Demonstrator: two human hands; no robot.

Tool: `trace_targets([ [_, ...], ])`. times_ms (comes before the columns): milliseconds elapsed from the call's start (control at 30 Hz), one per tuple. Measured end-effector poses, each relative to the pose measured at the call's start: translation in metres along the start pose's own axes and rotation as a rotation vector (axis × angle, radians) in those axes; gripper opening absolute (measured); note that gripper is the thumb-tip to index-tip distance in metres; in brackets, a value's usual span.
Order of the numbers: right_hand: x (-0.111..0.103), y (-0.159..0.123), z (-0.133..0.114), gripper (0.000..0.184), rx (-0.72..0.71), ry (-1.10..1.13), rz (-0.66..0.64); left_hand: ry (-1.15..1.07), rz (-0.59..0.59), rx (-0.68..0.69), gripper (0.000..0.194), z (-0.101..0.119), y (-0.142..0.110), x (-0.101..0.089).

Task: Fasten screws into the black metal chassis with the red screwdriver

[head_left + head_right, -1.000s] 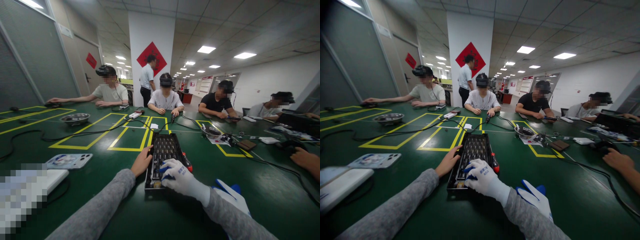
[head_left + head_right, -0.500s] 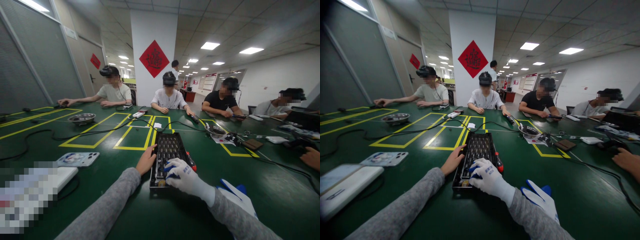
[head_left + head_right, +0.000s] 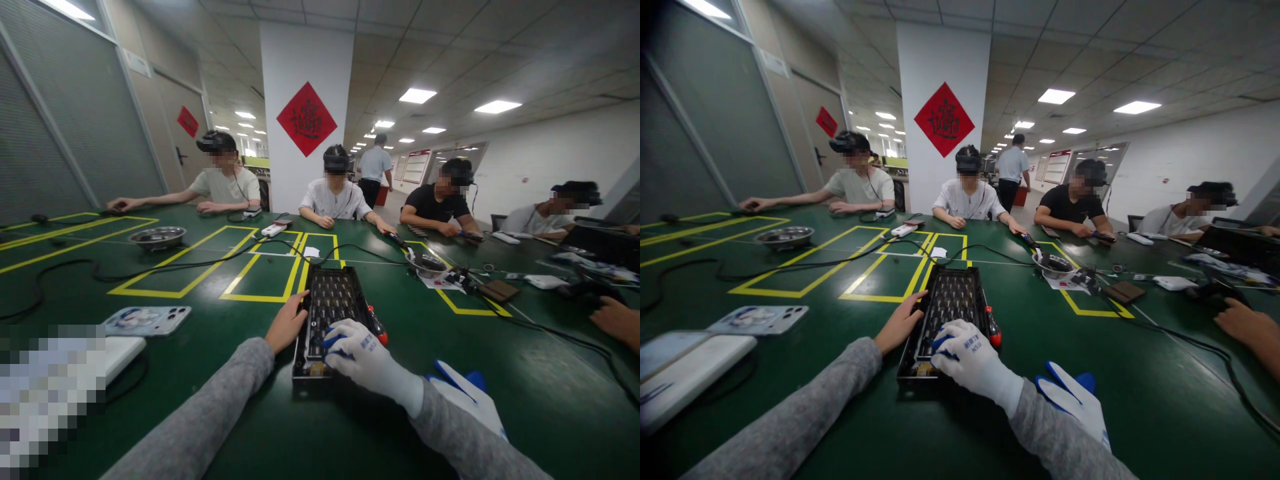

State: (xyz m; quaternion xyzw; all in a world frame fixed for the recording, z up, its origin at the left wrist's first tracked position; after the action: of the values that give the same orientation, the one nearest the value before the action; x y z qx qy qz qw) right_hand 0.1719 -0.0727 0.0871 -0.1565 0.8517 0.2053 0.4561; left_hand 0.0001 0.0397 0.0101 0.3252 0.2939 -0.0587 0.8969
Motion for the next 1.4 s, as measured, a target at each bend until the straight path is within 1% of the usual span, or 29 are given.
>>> trace_targets([
  [133,0.0,0.0,0.001,0.015,-0.005,-0.009,0.035,0.001,-0.004,0.0,0.052,-0.002,0.001,0.0],
  [300,0.003,-0.001,0.001,0.015,-0.049,-0.044,0.011,-0.005,-0.007,-0.006,0.051,0.0,0.0,-0.001],
  [500,-0.001,-0.002,-0.004,0.018,-0.01,-0.061,-0.041,-0.009,-0.024,-0.015,0.052,0.003,-0.002,-0.002],
  [667,-0.002,-0.003,-0.005,0.019,0.012,-0.059,-0.044,-0.007,-0.01,-0.005,0.051,0.004,-0.002,-0.003],
  [867,0.001,0.0,-0.002,0.017,0.016,-0.016,-0.063,-0.011,-0.022,-0.008,0.052,0.002,-0.002,-0.002],
  [1100,0.002,-0.001,0.002,0.016,0.005,0.02,-0.012,-0.006,-0.019,-0.001,0.051,0.002,-0.001,-0.001],
  [1267,0.007,-0.001,0.005,0.014,-0.073,-0.03,0.055,-0.002,-0.012,0.007,0.052,0.0,-0.001,-0.002],
  [1400,0.009,-0.001,0.005,0.013,-0.1,-0.083,0.039,-0.005,-0.025,0.007,0.052,-0.003,-0.001,-0.001],
])
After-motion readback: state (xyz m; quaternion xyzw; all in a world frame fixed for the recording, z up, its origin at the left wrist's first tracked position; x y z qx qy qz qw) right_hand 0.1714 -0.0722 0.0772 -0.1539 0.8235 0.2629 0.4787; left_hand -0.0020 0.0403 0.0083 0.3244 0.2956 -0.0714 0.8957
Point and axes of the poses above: each hand's wrist, its own y-axis towards the middle knuckle, its own x-axis out of the palm, z = x × y, the point moved 5 cm from there along y, towards the middle knuckle, and after that the axes turned 15 degrees about x, right-handed, at the moved point
